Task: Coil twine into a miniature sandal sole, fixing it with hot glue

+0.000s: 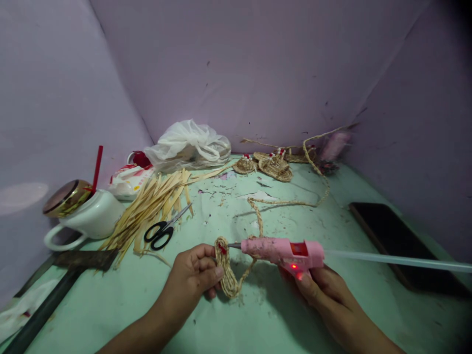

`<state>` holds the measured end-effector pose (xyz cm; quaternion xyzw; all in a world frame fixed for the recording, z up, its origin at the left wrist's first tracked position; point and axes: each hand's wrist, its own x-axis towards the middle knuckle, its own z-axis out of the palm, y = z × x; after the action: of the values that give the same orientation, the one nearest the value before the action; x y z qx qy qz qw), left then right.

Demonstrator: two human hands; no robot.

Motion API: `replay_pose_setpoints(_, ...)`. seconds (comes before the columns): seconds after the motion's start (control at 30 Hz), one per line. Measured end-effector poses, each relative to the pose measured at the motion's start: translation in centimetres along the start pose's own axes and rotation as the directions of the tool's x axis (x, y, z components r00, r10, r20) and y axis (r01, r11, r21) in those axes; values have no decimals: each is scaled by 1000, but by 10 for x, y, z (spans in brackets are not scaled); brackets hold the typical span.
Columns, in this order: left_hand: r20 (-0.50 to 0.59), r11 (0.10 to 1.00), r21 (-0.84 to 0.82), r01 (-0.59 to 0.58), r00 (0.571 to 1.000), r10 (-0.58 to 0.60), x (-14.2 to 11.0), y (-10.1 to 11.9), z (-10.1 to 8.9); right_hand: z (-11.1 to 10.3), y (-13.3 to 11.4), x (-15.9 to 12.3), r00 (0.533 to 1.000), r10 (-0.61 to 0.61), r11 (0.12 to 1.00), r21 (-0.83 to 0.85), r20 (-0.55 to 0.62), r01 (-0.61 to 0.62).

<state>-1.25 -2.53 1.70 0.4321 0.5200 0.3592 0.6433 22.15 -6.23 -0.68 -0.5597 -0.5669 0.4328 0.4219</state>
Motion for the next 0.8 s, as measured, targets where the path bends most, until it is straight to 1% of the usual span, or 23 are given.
replay_pose_setpoints(0.13, 9, 1000, 4, 5, 1000, -5, 0, -1, -1, 1, -6, 2, 1000, 2, 998, 55, 7, -2)
replay_pose_setpoints(0.2, 6, 1000, -23, 8, 1000, -8, 0, -1, -2, -2, -10, 4, 999, 30, 991, 132, -29, -26)
replay_pose_setpoints(0.27, 4, 998, -66, 11, 1000, -11, 1, 0, -4, -10, -14, 6, 994, 62, 977, 208, -91, -42)
replay_pose_setpoints(0.33, 5, 992, -122, 26, 1000, -25, 2, 2, -6, -19, -17, 8, 988, 80, 970, 240, -135, -46)
replay_pose_setpoints(0.37, 7, 988, -148, 36, 999, -36, 2, 4, -6, -23, -19, 9, 986, 82, 970, 238, -142, -47)
replay_pose_setpoints(0.43, 7, 980, -192, 50, 999, -49, 3, 5, -8, -29, -20, 10, 990, 75, 975, 215, -119, -48)
replay_pose_setpoints(0.53, 4, 978, -203, 46, 999, -46, 3, 5, -9, -31, -19, 10, 1000, 14, 988, 153, 4, -15)
replay_pose_setpoints(0.6, 5, 982, -188, 35, 999, -35, 3, 4, -9, -29, -16, 10, 998, -26, 994, 104, 61, 19)
replay_pose_setpoints(0.8, 0, 988, -157, 12, 1000, -12, 3, 3, -6, -18, -13, 5, 998, -39, 998, -38, 55, 41)
